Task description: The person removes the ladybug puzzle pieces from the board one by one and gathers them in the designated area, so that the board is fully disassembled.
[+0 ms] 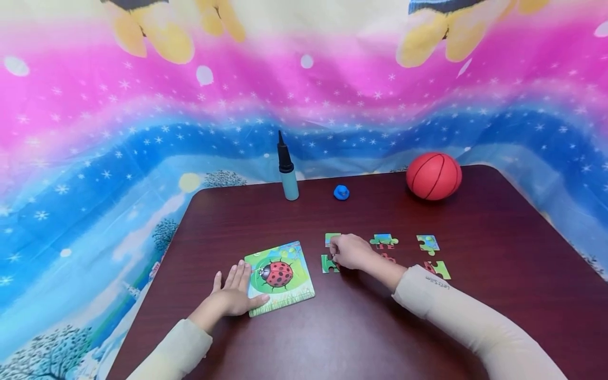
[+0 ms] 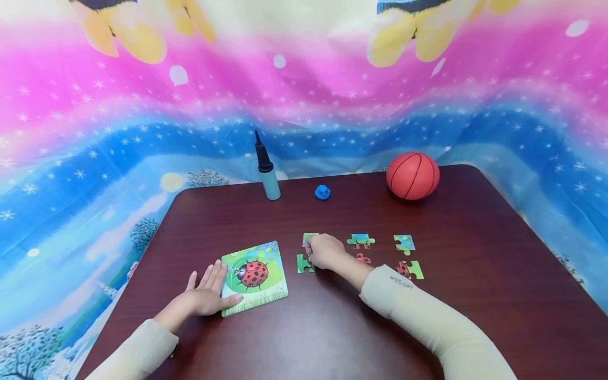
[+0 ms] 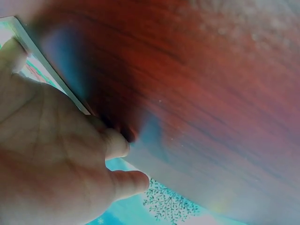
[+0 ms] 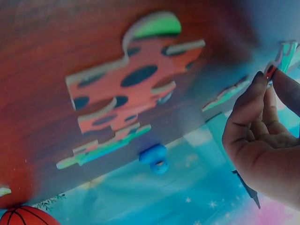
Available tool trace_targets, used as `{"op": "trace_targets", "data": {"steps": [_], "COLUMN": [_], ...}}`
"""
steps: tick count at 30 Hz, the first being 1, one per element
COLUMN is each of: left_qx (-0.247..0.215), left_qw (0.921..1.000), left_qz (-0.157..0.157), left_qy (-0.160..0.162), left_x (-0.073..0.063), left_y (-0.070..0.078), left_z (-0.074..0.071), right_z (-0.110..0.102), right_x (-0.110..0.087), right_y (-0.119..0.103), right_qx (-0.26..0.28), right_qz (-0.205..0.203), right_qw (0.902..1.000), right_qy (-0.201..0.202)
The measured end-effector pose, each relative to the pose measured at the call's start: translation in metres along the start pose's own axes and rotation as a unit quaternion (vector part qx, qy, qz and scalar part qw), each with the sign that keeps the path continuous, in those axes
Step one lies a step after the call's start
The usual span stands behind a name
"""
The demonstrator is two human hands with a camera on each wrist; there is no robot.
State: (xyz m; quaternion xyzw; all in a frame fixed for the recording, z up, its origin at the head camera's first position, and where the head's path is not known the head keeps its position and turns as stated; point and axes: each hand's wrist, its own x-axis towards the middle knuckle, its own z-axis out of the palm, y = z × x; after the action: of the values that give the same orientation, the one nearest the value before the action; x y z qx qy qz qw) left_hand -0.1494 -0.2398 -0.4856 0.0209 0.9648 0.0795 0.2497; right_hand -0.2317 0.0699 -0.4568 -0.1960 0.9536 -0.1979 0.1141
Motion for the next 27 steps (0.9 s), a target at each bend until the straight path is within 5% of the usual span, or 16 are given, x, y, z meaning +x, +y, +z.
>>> {"op": "trace_targets", "data": {"steps": [9, 13, 19, 23, 27], "left_qx": [-0.004, 0.001, 0.085, 0.130, 0.102], "left_qw": [1.0000, 1.0000, 0.9963, 0.9913, 0.9935], "left_qz": [-0.002, -0.002, -0.013, 0.005, 0.023], "left_qy": [0.003, 0.006, 0.001, 0.023, 0.045], "left_x": [0.001, -0.002, -0.014, -0.018, -0.019], "left_y": [-0.002, 0.000, 0.019, 0.033, 0.037], "left_z": [0.003, 0.002, -0.014, -0.027, -0.029], "right_z": [0.000, 0.007, 0.021, 0.032, 0.042], "right_x": [-0.002, -0.006, -0.015, -0.015, -0.015], "right_y": [-0.001, -0.004, -0.026, -0.049, -0.066], "right_qx": [-0.036, -0.084, -0.188, -0.213, -0.254], "right_qz": [0.012, -0.020, -0.175, -0.216, -0.196], "right_qw": [0.9992, 0.9957, 0.9537, 0.9477, 0.9471], "right_qy": [-0.014, 0.032, 0.156, 0.100, 0.013]}}
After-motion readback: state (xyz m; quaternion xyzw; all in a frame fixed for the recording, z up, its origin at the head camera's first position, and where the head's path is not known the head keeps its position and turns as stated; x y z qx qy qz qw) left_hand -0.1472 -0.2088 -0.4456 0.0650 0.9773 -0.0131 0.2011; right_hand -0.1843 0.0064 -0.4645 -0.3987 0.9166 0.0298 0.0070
